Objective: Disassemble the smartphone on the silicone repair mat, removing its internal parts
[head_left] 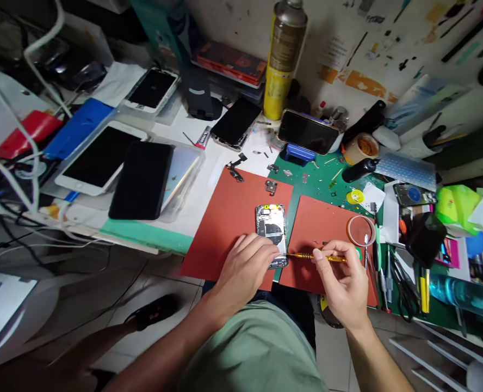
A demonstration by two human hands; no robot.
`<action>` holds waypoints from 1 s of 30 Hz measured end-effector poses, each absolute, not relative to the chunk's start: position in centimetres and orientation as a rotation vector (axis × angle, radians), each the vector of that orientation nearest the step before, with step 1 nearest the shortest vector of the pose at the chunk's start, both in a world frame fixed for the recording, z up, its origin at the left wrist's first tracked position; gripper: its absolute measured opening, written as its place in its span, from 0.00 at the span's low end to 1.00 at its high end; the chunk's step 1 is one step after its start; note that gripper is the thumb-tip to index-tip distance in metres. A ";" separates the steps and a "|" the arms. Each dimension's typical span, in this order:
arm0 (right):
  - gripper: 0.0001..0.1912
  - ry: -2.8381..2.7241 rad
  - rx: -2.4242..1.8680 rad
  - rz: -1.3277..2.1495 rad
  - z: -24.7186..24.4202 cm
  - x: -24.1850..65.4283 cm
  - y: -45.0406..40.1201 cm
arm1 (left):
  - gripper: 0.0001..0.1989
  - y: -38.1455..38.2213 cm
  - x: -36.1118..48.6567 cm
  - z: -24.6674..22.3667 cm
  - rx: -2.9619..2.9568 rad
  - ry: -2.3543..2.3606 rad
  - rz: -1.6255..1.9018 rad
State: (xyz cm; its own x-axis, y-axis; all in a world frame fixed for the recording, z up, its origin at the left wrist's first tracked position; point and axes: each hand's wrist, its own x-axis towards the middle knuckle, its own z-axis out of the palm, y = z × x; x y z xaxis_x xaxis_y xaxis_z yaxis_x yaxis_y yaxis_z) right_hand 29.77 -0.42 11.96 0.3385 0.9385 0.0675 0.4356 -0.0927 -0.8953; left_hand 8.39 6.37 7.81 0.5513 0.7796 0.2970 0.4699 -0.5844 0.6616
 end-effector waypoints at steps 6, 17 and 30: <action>0.10 -0.904 -1.800 0.408 12.2 31.9 -5.1 | 0.10 7.6 9.7 7.9 2.377 0.968 0.760; 0.09 -0.677 -1.762 0.436 11.9 30.6 -9.7 | 0.14 12.7 18.6 8.8 2.590 0.634 0.402; 0.10 -0.649 -1.724 0.487 11.5 31.1 -10.0 | 0.14 14.3 21.1 7.8 2.625 0.582 0.295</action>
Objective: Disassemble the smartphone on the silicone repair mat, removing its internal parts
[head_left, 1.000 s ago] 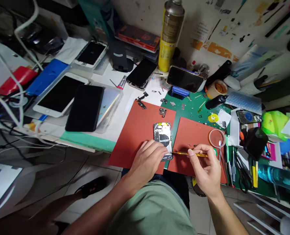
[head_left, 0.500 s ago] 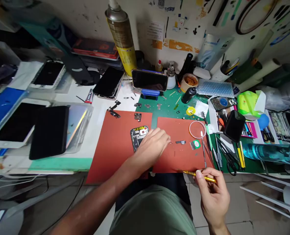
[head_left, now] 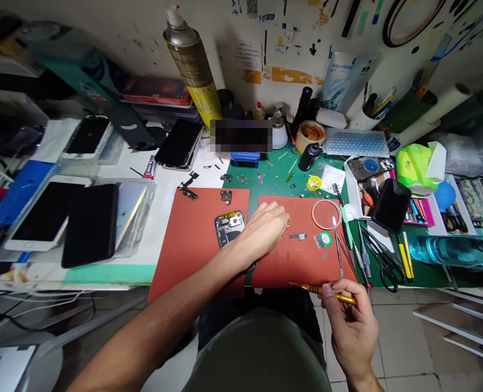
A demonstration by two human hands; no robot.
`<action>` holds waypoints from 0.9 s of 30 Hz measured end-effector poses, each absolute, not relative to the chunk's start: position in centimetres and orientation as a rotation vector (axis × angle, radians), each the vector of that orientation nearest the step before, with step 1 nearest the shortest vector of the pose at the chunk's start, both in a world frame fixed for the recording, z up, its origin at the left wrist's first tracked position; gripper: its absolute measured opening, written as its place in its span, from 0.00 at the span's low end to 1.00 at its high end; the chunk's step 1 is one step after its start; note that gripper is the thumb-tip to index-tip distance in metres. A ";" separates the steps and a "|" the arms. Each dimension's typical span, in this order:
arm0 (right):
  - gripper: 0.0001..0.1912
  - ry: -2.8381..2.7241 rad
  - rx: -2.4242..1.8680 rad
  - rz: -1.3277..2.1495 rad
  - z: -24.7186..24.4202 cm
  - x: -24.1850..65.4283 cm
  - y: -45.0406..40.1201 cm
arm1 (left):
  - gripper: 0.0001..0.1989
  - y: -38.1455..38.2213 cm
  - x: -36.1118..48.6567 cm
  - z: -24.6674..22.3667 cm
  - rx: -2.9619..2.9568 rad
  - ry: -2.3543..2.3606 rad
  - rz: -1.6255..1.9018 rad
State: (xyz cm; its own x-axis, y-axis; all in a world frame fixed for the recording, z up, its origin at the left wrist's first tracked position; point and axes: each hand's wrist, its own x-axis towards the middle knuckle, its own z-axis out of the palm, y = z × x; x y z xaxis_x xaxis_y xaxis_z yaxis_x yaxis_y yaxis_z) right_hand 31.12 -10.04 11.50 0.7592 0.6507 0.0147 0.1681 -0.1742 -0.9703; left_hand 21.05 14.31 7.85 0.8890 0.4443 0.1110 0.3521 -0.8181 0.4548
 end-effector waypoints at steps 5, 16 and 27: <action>0.10 -0.510 -1.707 0.449 11.8 31.0 -10.3 | 0.12 14.7 17.9 10.6 2.571 0.690 0.400; 0.02 -0.796 -1.389 0.949 11.4 23.1 -6.9 | 0.23 -0.8 10.2 11.2 1.215 0.778 0.709; 0.10 -1.576 -1.750 0.799 10.6 26.3 1.2 | 0.10 1.4 4.3 7.6 1.852 1.261 0.950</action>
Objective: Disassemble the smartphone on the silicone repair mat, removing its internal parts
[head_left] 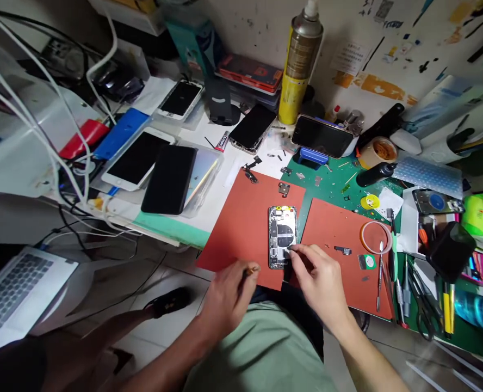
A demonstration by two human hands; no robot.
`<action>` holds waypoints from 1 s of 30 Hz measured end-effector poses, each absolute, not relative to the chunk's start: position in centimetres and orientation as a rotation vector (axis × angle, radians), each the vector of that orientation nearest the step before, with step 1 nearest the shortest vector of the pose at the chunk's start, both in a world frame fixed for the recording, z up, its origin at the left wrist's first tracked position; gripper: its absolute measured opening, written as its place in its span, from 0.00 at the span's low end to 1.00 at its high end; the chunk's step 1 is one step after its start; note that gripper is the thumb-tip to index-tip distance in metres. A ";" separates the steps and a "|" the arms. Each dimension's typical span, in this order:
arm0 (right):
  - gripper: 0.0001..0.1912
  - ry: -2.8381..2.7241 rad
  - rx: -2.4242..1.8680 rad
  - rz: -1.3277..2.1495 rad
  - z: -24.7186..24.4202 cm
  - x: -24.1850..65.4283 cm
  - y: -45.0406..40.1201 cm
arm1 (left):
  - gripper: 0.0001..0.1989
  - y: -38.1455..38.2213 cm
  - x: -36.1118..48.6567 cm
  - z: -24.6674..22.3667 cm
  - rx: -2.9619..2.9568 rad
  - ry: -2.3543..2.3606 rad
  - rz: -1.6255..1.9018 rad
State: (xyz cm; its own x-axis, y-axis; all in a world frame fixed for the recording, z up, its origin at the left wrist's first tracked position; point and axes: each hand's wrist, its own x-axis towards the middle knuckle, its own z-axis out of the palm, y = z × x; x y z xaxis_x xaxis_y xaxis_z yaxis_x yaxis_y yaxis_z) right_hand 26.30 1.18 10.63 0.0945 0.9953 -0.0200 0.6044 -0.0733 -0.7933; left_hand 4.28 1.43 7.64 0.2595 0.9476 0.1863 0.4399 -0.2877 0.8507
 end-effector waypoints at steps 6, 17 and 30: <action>0.12 -1.785 -1.628 0.886 9.9 26.1 4.1 | 0.14 2.6 4.6 6.5 2.564 1.115 0.857; 0.10 -1.929 -1.834 0.914 10.5 25.5 5.7 | 0.20 3.4 4.9 5.7 2.688 1.119 0.724; 0.10 -2.056 -2.380 0.755 12.8 20.9 6.6 | 0.15 3.6 4.5 5.9 2.766 1.041 0.843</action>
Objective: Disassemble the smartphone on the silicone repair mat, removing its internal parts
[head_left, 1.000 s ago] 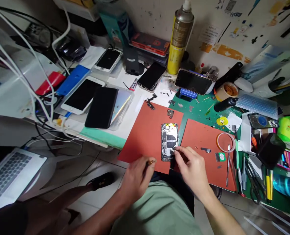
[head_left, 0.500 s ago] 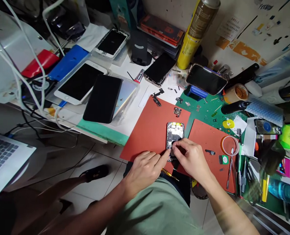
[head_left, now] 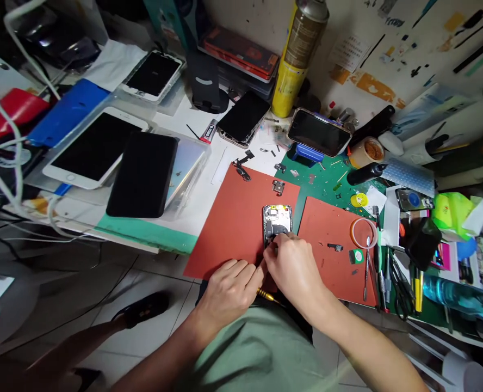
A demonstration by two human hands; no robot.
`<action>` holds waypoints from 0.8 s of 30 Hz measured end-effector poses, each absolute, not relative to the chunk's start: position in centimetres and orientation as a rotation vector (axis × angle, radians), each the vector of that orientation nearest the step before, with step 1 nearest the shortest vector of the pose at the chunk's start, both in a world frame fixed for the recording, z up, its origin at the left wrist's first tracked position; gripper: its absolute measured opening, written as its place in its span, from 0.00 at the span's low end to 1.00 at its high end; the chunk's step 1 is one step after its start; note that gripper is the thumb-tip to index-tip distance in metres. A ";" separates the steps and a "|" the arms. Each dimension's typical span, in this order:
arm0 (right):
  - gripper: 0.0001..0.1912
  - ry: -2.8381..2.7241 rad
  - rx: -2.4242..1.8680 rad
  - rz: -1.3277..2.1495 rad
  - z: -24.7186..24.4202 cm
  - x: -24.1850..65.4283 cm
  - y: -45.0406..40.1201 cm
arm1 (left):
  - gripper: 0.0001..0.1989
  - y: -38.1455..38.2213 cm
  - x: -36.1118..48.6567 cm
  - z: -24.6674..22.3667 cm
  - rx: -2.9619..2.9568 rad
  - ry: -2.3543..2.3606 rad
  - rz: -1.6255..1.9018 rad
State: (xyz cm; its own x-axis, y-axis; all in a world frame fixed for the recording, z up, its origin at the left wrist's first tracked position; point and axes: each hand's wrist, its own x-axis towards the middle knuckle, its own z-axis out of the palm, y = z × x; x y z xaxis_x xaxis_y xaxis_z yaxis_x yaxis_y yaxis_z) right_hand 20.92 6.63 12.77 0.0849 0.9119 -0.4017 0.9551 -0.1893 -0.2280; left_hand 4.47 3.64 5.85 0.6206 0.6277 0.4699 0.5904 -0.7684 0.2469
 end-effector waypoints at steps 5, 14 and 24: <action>0.09 1.850 2.217 -0.621 13.4 19.2 6.8 | 0.20 3.7 4.4 5.5 2.794 0.981 0.911; 0.10 1.863 2.254 -0.502 12.4 18.3 6.1 | 0.21 3.7 4.6 4.9 2.789 0.971 0.990; 0.10 1.946 2.347 -0.528 12.2 19.6 5.4 | 0.20 3.5 4.5 4.9 2.778 0.975 0.950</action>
